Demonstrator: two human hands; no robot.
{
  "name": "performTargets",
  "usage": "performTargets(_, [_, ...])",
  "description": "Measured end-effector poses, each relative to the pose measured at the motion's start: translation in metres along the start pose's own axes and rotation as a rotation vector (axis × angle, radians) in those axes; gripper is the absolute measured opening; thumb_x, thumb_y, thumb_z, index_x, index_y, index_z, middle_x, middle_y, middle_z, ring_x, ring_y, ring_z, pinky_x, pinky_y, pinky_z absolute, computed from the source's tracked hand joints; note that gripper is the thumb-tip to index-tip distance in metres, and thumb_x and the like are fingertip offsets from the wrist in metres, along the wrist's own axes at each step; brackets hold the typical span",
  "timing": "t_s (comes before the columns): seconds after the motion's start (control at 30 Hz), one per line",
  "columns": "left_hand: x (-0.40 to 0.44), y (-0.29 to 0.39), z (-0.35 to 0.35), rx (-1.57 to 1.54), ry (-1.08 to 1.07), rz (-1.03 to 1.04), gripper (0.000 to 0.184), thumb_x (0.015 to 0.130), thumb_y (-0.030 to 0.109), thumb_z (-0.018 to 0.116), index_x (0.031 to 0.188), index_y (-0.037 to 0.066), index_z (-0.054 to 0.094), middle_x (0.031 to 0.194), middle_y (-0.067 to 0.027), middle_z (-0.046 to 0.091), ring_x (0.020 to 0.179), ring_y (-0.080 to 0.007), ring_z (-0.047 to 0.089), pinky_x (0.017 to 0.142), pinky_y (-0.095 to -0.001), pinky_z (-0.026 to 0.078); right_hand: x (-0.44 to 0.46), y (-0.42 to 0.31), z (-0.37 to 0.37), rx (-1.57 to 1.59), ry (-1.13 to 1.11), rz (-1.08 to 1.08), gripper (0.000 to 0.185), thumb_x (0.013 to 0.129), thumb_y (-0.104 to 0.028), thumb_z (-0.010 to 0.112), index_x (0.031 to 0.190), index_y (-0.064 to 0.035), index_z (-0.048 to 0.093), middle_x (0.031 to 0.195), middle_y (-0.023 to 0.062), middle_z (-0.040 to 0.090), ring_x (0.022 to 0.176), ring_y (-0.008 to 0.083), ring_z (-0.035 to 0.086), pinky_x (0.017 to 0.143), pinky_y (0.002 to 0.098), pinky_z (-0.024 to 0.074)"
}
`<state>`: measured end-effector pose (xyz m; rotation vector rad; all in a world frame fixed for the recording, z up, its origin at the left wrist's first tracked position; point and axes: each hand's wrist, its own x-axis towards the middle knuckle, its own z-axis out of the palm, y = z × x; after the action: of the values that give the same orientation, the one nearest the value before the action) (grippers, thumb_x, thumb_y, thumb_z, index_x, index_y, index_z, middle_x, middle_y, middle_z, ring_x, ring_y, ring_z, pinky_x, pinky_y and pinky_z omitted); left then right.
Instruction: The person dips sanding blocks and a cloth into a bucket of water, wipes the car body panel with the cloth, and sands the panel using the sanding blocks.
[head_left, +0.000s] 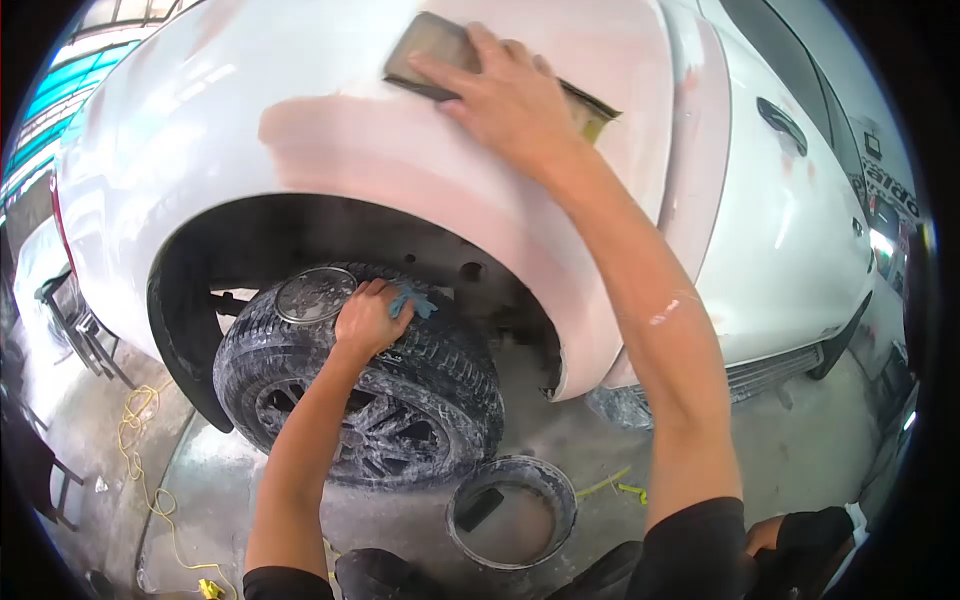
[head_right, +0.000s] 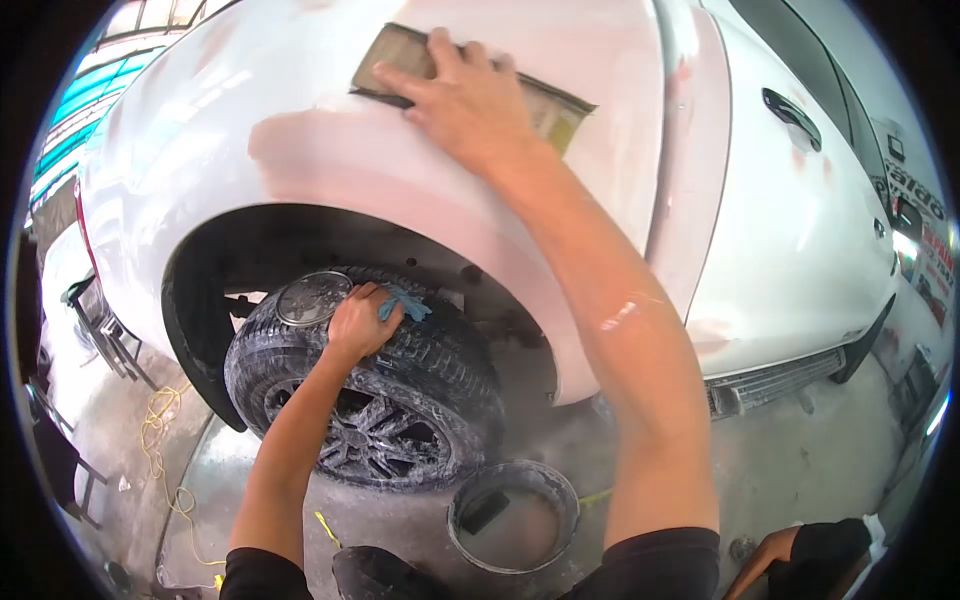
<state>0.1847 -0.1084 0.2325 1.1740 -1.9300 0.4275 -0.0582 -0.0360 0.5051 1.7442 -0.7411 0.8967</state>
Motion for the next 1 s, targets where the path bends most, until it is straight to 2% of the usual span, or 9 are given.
performTargets(0.07, [0.000,-0.003,0.001,-0.001,0.005,0.016,0.037,0.089,0.036,0.073,0.102,0.002,0.078,0.112,-0.0191,0.073,0.105,-0.0397,0.069,0.093,-0.0481,0.058,-0.008,0.002,0.004,-0.032,0.002,-0.023,0.062,0.091,-0.027,0.076,0.149,-0.0420,0.057,0.155,0.0187,0.047,0.130,0.0408,0.055,0.105,0.0551,0.0476])
performTargets(0.2, [0.001,0.002,-0.004,0.001,-0.030,-0.009,0.034,0.089,0.033,0.075,0.102,0.002,0.078,0.113,-0.0187,0.073,0.106,-0.0394,0.069,0.093,-0.0480,0.058,-0.165,0.027,-0.011,-0.010,-0.088,-0.007,0.066,0.086,-0.020,0.081,0.145,-0.0419,0.062,0.160,0.0191,0.043,0.134,0.0415,0.053,0.108,0.0555,0.0459])
performTargets(0.27, [0.004,0.001,-0.005,0.002,-0.053,-0.030,0.034,0.089,0.034,0.075,0.101,0.002,0.079,0.112,-0.0192,0.073,0.106,-0.0389,0.069,0.092,-0.0480,0.058,-0.204,0.035,-0.012,-0.025,-0.114,0.025,0.068,0.083,-0.015,0.083,0.143,-0.0416,0.064,0.161,0.0191,0.043,0.134,0.0420,0.052,0.107,0.0547,0.0462])
performTargets(0.37, [0.004,0.002,-0.009,-0.013,-0.065,-0.031,0.039,0.091,0.036,0.071,0.097,-0.001,0.078,0.113,-0.0188,0.072,0.106,-0.0382,0.068,0.094,-0.0469,0.058,-0.134,0.017,-0.010,-0.072,-0.086,0.018,0.066,0.085,-0.019,0.081,0.144,-0.0425,0.064,0.158,0.0187,0.045,0.131,0.0409,0.054,0.105,0.0561,0.0473])
performTargets(0.5, [0.002,0.002,-0.006,-0.007,-0.006,-0.014,0.036,0.091,0.036,0.072,0.104,0.003,0.078,0.112,-0.0181,0.073,0.108,-0.0386,0.069,0.093,-0.0473,0.058,0.006,-0.005,0.005,0.002,0.011,-0.028,0.061,0.089,-0.023,0.078,0.145,-0.0417,0.061,0.151,0.0184,0.050,0.126,0.0391,0.057,0.105,0.0557,0.0478])
performTargets(0.6, [0.000,-0.001,-0.005,0.006,-0.047,-0.009,0.036,0.091,0.036,0.072,0.105,0.004,0.077,0.114,-0.0180,0.073,0.108,-0.0387,0.068,0.094,-0.0473,0.057,-0.005,0.000,0.003,-0.017,0.003,-0.052,0.062,0.088,-0.022,0.079,0.144,-0.0415,0.062,0.152,0.0185,0.049,0.128,0.0398,0.056,0.106,0.0539,0.0477])
performTargets(0.73, [0.000,0.001,-0.008,-0.025,-0.040,-0.010,0.035,0.091,0.035,0.072,0.103,0.002,0.077,0.114,-0.0184,0.073,0.108,-0.0390,0.069,0.094,-0.0472,0.058,-0.142,0.023,-0.013,-0.019,-0.091,-0.064,0.064,0.081,-0.013,0.084,0.138,-0.0373,0.068,0.158,0.0196,0.044,0.133,0.0406,0.051,0.107,0.0531,0.0472])
performTargets(0.8, [0.002,0.000,-0.007,-0.037,-0.044,-0.024,0.036,0.091,0.035,0.072,0.101,0.001,0.077,0.113,-0.0186,0.073,0.108,-0.0391,0.068,0.093,-0.0470,0.058,-0.177,0.024,-0.014,-0.015,-0.121,0.004,0.067,0.078,-0.009,0.085,0.138,-0.0357,0.070,0.160,0.0200,0.042,0.133,0.0418,0.051,0.107,0.0515,0.0465])
performTargets(1.0, [0.000,-0.001,-0.005,-0.020,-0.006,-0.025,0.035,0.090,0.034,0.072,0.100,0.001,0.078,0.112,-0.0182,0.073,0.105,-0.0401,0.070,0.091,-0.0466,0.059,-0.035,-0.026,0.004,-0.022,-0.016,-0.029,0.067,0.087,-0.018,0.080,0.146,-0.0397,0.060,0.153,0.0190,0.047,0.127,0.0409,0.055,0.103,0.0540,0.0485])
